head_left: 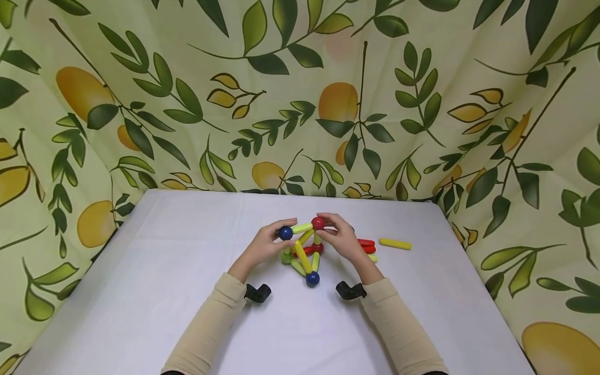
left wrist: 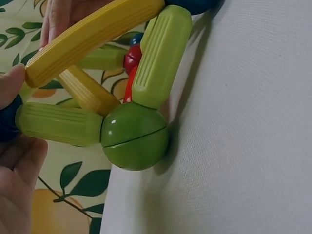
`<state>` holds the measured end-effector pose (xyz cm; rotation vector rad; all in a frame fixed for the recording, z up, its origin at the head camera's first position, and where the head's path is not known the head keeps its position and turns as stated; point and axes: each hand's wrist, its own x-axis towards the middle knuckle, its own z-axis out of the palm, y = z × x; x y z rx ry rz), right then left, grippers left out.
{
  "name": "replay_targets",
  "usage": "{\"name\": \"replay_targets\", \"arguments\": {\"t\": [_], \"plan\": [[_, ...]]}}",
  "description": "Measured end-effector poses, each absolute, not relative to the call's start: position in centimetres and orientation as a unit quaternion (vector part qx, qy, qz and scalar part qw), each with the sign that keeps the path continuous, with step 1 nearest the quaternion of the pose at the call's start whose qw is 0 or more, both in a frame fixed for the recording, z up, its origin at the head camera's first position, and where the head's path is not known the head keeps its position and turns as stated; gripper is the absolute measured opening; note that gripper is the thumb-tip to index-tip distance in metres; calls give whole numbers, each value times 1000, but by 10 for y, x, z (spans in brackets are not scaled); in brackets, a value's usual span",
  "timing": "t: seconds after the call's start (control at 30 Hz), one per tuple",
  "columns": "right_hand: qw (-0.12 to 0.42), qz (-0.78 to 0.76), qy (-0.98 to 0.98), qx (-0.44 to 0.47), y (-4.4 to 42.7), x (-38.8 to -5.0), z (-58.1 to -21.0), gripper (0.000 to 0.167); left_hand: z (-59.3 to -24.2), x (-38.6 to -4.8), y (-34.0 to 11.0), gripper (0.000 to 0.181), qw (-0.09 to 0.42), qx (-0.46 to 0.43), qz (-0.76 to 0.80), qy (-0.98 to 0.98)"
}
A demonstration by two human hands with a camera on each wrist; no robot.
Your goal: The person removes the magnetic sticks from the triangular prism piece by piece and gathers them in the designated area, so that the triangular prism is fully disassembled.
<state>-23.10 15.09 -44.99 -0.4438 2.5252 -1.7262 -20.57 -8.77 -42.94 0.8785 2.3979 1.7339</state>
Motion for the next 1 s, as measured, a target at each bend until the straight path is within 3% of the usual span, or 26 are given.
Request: {"name": "replay_targets", "arguments": {"t": [0.2, 0.43, 1.0], "plan": [[15, -549, 828, -110, 151, -222, -447, 42, -431, -206, -88, 49, 34, 255, 576, 776], [16, -535, 840, -93, 151, -209, -447, 42, -460, -216, -87, 53, 34, 246, 596, 763], [-16, -526, 845, -92, 148, -194, -447, 46, -466, -189, -66, 76, -61, 223, 568, 790]]}}
